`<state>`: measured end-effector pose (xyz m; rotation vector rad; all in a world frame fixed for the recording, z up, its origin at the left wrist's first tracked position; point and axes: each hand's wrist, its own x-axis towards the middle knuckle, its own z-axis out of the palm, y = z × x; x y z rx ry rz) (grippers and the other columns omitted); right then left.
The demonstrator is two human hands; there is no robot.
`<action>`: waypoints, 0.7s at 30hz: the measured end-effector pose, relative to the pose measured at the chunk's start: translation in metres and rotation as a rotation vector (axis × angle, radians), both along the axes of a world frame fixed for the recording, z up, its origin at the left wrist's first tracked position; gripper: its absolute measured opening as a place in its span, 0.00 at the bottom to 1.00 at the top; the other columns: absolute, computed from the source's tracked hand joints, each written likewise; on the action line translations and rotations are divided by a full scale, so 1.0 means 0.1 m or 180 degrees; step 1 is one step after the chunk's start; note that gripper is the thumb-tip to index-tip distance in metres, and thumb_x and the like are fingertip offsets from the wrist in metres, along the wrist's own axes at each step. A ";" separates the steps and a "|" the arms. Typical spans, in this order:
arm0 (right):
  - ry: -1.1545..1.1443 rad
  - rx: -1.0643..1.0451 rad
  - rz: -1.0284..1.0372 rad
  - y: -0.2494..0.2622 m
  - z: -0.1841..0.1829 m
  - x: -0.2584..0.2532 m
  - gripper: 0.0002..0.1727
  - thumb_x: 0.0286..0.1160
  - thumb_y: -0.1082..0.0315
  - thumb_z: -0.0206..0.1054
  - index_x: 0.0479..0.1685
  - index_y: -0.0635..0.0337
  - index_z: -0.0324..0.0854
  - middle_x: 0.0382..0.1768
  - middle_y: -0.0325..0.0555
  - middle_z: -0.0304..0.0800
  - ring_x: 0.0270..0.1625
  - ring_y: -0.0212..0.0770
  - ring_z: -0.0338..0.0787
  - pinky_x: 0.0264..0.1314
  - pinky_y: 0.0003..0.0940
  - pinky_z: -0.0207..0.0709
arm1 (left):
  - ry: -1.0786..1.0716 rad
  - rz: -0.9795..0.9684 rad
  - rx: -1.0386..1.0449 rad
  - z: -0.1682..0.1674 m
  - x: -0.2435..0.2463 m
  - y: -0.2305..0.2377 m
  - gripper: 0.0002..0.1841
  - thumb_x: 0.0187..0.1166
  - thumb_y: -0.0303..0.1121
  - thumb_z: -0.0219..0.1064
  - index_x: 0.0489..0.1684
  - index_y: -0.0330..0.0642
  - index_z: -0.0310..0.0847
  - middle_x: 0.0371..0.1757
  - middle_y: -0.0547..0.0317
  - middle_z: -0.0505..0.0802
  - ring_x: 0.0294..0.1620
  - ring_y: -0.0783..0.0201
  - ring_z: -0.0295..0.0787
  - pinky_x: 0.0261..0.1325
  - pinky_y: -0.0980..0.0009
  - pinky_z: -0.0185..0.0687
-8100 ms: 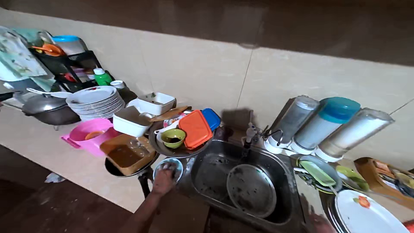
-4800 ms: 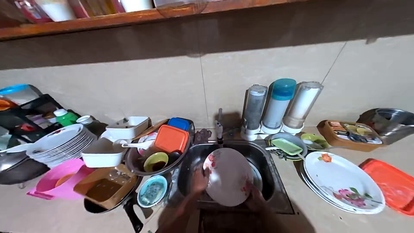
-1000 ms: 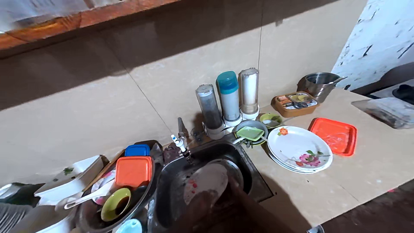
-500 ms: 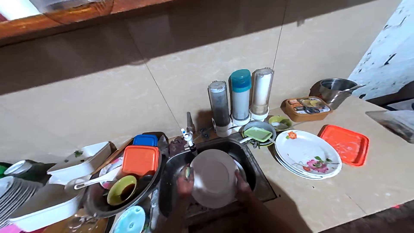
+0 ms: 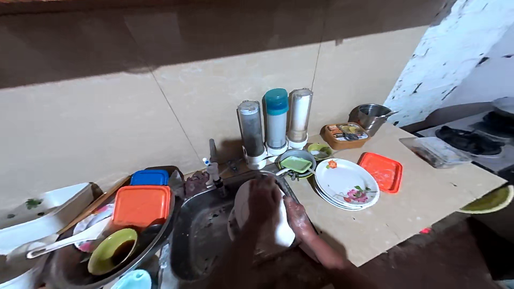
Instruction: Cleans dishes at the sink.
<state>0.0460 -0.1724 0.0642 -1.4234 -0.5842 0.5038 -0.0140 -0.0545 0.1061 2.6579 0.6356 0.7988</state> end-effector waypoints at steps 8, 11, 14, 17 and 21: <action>0.1291 0.1196 -0.1098 -0.27 0.40 0.33 0.30 0.98 0.54 0.35 0.64 0.69 0.78 0.51 0.50 0.91 0.55 0.33 0.92 0.60 0.33 0.87 | -0.1345 -0.0562 0.0189 -0.44 -0.05 -0.16 0.28 0.84 0.35 0.54 0.74 0.18 0.73 0.77 0.24 0.80 0.85 0.31 0.69 0.90 0.44 0.59; 0.0893 0.0787 -0.0826 -0.26 0.36 0.18 0.24 0.95 0.61 0.46 0.44 0.69 0.85 0.32 0.44 0.93 0.38 0.30 0.92 0.47 0.31 0.88 | -0.1153 -0.0850 0.0424 -0.28 0.14 -0.40 0.26 0.81 0.35 0.54 0.70 0.23 0.80 0.76 0.30 0.83 0.84 0.30 0.70 0.89 0.40 0.58; -0.0090 0.0503 -0.0228 -0.43 0.33 0.00 0.11 0.83 0.68 0.62 0.41 0.67 0.86 0.27 0.37 0.93 0.30 0.24 0.91 0.39 0.25 0.89 | -0.0704 -0.0268 -0.0579 0.10 0.09 -0.05 0.25 0.90 0.32 0.48 0.77 0.23 0.73 0.77 0.30 0.82 0.84 0.36 0.73 0.89 0.46 0.59; -0.2425 0.0419 -0.0291 -0.73 0.29 0.16 0.22 0.83 0.56 0.63 0.29 0.66 0.86 0.21 0.44 0.87 0.25 0.29 0.86 0.31 0.25 0.82 | -0.0220 0.0410 -0.1799 0.25 -0.11 0.31 0.24 0.96 0.36 0.43 0.70 0.24 0.77 0.58 0.34 0.90 0.57 0.48 0.88 0.66 0.52 0.80; -0.3783 0.0059 -0.0654 -1.17 0.32 0.51 0.23 0.87 0.59 0.57 0.30 0.67 0.87 0.29 0.55 0.91 0.35 0.45 0.93 0.41 0.36 0.87 | -0.0021 0.0551 -0.1989 -0.13 -0.79 0.44 0.22 0.95 0.35 0.44 0.65 0.26 0.79 0.47 0.42 0.92 0.41 0.57 0.89 0.51 0.60 0.86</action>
